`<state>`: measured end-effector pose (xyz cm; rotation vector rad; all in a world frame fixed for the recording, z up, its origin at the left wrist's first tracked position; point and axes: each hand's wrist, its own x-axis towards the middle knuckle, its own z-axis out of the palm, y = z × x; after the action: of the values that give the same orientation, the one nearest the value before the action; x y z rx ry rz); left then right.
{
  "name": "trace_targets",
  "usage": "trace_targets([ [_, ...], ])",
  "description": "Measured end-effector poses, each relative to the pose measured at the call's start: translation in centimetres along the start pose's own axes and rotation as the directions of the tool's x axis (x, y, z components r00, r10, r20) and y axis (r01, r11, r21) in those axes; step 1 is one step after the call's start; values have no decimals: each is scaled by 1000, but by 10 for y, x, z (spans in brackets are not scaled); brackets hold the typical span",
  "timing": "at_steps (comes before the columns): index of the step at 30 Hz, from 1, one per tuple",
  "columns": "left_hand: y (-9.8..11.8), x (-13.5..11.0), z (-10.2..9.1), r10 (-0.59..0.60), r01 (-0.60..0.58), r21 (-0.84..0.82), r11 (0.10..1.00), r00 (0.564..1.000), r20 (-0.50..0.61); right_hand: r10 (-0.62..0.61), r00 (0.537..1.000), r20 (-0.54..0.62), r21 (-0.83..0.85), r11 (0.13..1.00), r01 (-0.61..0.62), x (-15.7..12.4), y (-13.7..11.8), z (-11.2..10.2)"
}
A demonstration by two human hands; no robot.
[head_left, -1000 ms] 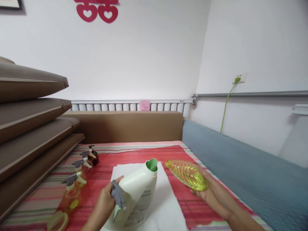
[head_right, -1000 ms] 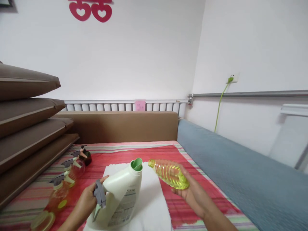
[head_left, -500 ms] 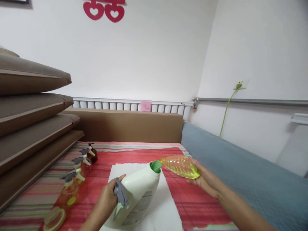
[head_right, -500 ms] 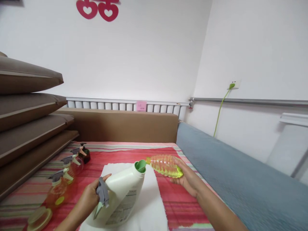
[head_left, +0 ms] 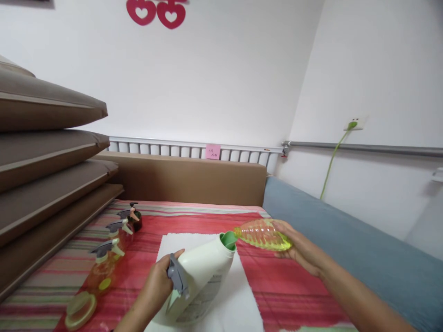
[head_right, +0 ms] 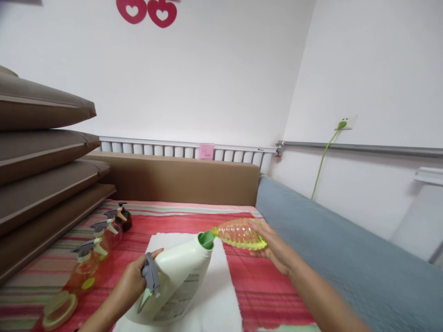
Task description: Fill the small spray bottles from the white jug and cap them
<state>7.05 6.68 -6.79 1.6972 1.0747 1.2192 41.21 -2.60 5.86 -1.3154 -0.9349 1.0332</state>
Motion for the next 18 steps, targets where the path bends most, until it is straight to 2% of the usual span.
trace_targets([
  [18, 0, -2, 0, 40, -40, 57, 998, 999, 11, -17, 998, 56, -183, 983, 27, 7, -16, -1],
])
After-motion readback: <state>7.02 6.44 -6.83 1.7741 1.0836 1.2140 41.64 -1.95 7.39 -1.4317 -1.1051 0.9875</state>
